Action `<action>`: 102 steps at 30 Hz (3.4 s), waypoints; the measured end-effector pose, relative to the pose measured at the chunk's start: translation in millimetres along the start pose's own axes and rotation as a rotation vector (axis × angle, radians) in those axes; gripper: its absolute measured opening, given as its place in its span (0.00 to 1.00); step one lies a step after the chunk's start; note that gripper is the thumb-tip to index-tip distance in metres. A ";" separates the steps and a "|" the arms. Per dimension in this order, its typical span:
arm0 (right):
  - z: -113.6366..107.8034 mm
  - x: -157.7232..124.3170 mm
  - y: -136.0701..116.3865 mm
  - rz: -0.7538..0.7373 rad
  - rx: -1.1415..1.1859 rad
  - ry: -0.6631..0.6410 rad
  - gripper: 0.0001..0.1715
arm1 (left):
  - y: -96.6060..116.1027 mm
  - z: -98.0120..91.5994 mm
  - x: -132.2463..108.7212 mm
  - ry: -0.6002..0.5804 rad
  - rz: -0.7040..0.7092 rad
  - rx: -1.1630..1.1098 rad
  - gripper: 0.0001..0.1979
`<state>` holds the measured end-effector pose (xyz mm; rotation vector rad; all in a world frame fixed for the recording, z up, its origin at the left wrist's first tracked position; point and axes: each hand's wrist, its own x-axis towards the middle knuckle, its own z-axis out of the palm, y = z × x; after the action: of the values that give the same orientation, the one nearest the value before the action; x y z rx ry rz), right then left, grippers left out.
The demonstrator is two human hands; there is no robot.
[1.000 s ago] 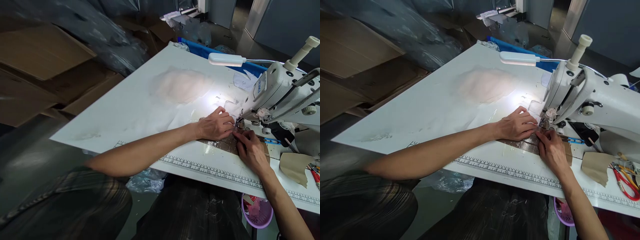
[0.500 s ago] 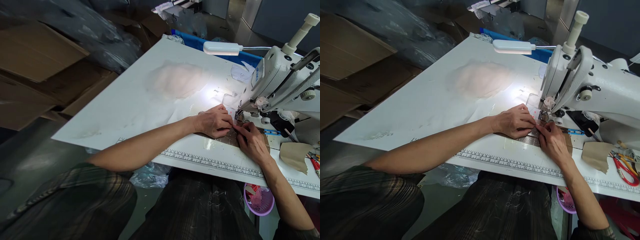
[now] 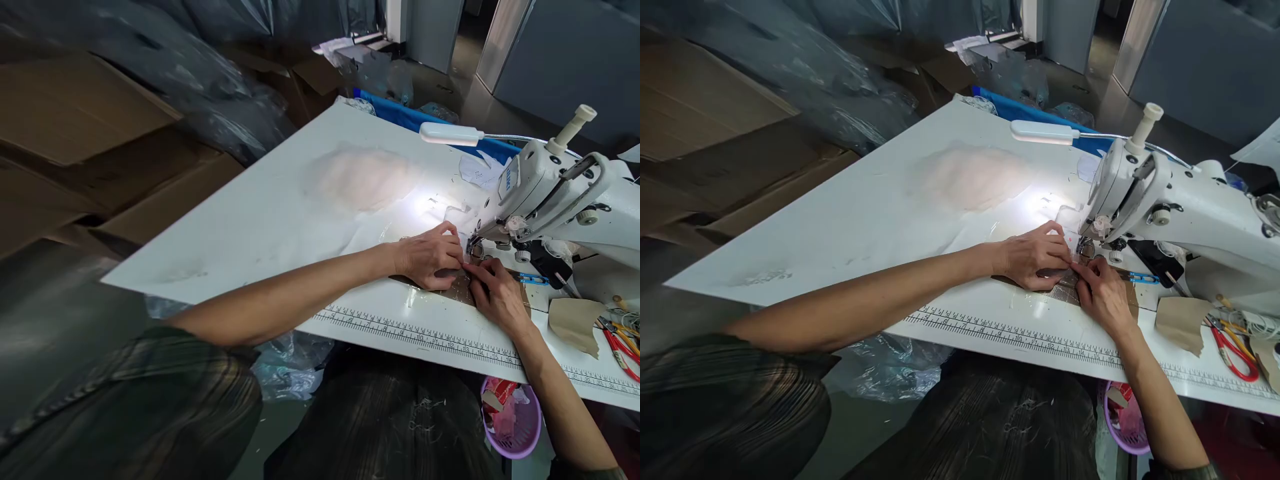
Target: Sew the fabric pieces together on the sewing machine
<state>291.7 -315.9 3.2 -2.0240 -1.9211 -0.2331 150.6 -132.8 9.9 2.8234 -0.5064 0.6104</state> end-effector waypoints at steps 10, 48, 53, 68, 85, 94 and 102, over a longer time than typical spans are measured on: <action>0.9 0.2 2.2 -0.010 0.006 0.025 0.20 | -12.1 -0.7 6.0 -0.010 -0.036 -0.160 0.08; 1.1 -3.7 -7.8 -0.017 0.035 0.001 0.21 | -4.5 -8.2 -3.4 -0.075 -0.083 -0.203 0.11; 1.2 -4.7 -9.9 -0.007 0.051 -0.001 0.22 | -5.0 -7.5 -5.7 -0.040 -0.064 -0.222 0.11; 4.7 -4.9 -7.0 -0.002 0.055 0.050 0.20 | -3.7 -7.7 -3.2 -0.086 -0.109 -0.221 0.10; 1.7 -2.1 -4.1 -0.058 -0.013 0.034 0.20 | 4.0 -9.5 -0.4 -0.114 -0.068 -0.038 0.11; 1.1 0.3 -9.1 -0.014 -0.086 -0.007 0.21 | 2.3 -7.5 -2.7 -0.077 -0.062 -0.024 0.12; 1.0 3.1 -10.3 0.093 -0.056 -0.068 0.23 | 4.1 -10.4 -1.1 -0.124 -0.115 0.019 0.16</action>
<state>281.6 -312.4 4.7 -2.1781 -1.8741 -0.1990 144.4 -133.5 19.2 2.8969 -0.3570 0.4224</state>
